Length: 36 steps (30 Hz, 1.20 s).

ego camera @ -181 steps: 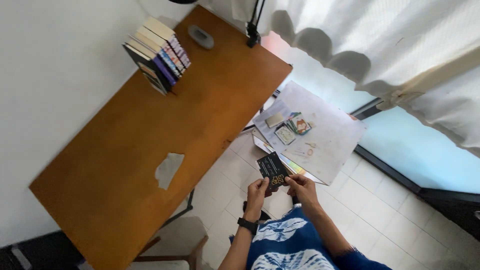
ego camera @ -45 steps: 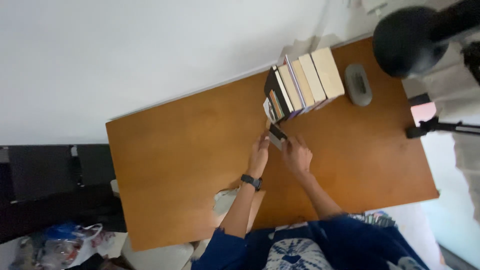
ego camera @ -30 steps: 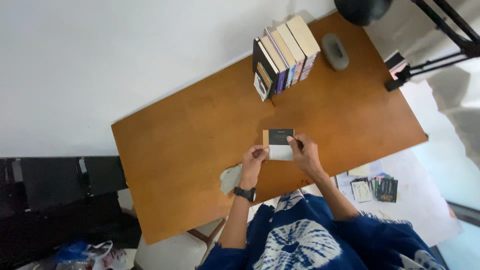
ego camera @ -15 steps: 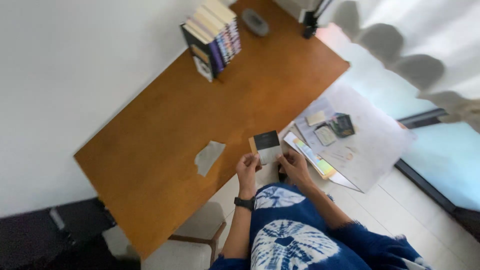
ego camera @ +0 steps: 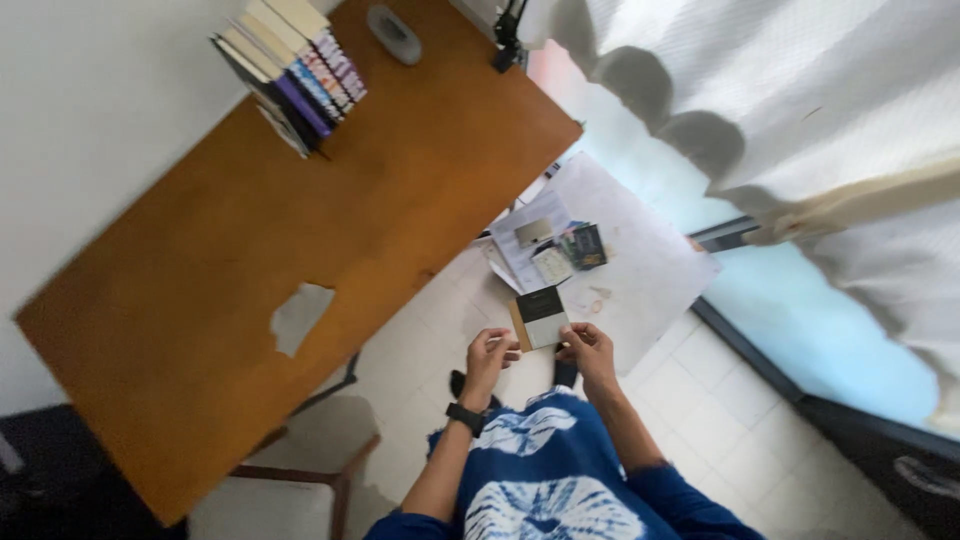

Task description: Removing and sorting various bookmarks, cards, and papers from within a stack of books.

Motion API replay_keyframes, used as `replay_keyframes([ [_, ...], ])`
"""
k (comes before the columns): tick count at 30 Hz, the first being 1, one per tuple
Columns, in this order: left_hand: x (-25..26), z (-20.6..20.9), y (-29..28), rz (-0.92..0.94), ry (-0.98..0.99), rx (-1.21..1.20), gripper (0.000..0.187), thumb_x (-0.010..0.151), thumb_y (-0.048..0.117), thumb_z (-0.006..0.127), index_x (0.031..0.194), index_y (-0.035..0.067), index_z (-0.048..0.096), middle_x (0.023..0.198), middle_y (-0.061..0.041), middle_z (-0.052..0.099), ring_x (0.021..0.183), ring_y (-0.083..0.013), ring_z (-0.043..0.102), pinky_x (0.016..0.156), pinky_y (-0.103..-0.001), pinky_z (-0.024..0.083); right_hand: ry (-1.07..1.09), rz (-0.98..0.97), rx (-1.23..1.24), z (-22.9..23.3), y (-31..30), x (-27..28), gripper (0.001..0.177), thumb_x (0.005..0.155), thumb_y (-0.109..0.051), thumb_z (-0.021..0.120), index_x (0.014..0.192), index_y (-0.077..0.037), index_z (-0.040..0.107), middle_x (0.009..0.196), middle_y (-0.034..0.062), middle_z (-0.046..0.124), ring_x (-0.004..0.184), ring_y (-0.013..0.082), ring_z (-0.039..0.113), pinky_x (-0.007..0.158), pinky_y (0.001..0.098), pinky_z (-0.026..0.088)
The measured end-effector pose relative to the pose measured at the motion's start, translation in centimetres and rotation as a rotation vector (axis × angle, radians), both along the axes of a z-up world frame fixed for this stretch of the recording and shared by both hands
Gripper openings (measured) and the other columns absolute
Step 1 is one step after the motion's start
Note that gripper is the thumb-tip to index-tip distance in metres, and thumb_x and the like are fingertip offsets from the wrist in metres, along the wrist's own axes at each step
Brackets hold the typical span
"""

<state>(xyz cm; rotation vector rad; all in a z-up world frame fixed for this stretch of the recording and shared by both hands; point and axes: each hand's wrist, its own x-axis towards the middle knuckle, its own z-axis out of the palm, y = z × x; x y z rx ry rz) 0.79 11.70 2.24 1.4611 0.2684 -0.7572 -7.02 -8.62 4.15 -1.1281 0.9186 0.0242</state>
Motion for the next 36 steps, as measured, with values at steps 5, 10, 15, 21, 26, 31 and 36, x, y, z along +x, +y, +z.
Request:
replay_keyframes([
  [5, -1.1, -0.4, -7.2, 0.01, 0.04, 0.097, 0.027, 0.099, 0.027, 0.061, 0.117, 0.008, 0.065, 0.094, -0.006, 0.076, 0.077, -0.0129, 0.072, 0.066, -0.025, 0.053, 0.075, 0.004, -0.024, -5.3, -10.2, 0.3, 0.026, 0.092, -0.021, 0.072, 0.109, -0.002, 0.067, 0.09, 0.0091, 0.073, 0.063, 0.017, 0.067, 0.056, 0.0286, 0.051],
  [10, -1.5, -3.0, -12.0, 0.03, 0.047, 0.198, 0.026, 0.101, 0.029, 0.061, 0.114, 0.007, 0.067, 0.094, -0.005, 0.077, 0.076, -0.0114, 0.071, 0.065, -0.025, 0.052, 0.199, -0.003, 0.032, -15.1, -17.8, 2.6, 0.026, 0.093, -0.018, 0.069, 0.115, -0.004, 0.066, 0.093, 0.0099, 0.072, 0.064, 0.0201, 0.07, 0.055, 0.0291, 0.05],
  [15, -1.4, -4.5, -14.5, 0.073, 0.031, 0.234, 0.024, 0.101, 0.027, 0.062, 0.113, 0.008, 0.07, 0.092, -0.004, 0.075, 0.076, -0.0111, 0.07, 0.065, -0.025, 0.052, 0.197, -0.044, 0.076, -21.7, -20.3, 6.6, 0.03, 0.095, -0.015, 0.067, 0.123, -0.003, 0.063, 0.093, 0.0114, 0.073, 0.064, 0.019, 0.07, 0.054, 0.0287, 0.052],
  [21, -0.3, -4.6, -16.2, 0.104, 0.033, 0.241, 0.024, 0.101, 0.026, 0.061, 0.114, 0.009, 0.07, 0.094, -0.003, 0.075, 0.078, -0.0115, 0.07, 0.068, -0.025, 0.053, 0.182, -0.056, 0.078, -24.8, -20.5, 11.1, 0.032, 0.095, -0.011, 0.064, 0.126, -0.003, 0.063, 0.091, 0.0122, 0.074, 0.061, 0.0206, 0.069, 0.051, 0.0294, 0.051],
  [26, -0.6, -4.5, -16.3, 0.128, 0.037, 0.253, 0.023, 0.101, 0.026, 0.06, 0.115, 0.009, 0.069, 0.095, -0.004, 0.074, 0.08, -0.0118, 0.071, 0.069, -0.025, 0.054, 0.217, -0.086, 0.085, -29.6, -20.5, 11.6, 0.036, 0.096, -0.01, 0.062, 0.132, -0.002, 0.06, 0.098, 0.0144, 0.073, 0.066, 0.0201, 0.07, 0.053, 0.0292, 0.052],
  [31, -1.7, -4.1, -15.4, 0.151, 0.025, 0.24, 0.024, 0.101, 0.026, 0.06, 0.114, 0.009, 0.07, 0.095, -0.004, 0.075, 0.079, -0.0122, 0.071, 0.069, -0.026, 0.054, 0.187, -0.065, -0.045, -31.0, -19.5, 9.8, 0.053, 0.091, -0.003, 0.061, 0.143, -0.005, 0.048, 0.11, 0.0135, 0.069, 0.079, 0.0202, 0.067, 0.058, 0.0287, 0.054],
  [36, -3.2, -2.5, -13.7, 0.162, 0.035, 0.238, 0.024, 0.099, 0.025, 0.061, 0.114, 0.009, 0.07, 0.094, -0.004, 0.075, 0.079, -0.0116, 0.071, 0.069, -0.027, 0.054, 0.03, 0.157, -0.214, -26.8, -16.6, 6.8, 0.046, 0.092, -0.005, 0.064, 0.137, 0.001, 0.058, 0.109, 0.0094, 0.068, 0.088, 0.0151, 0.066, 0.071, 0.03, 0.053],
])
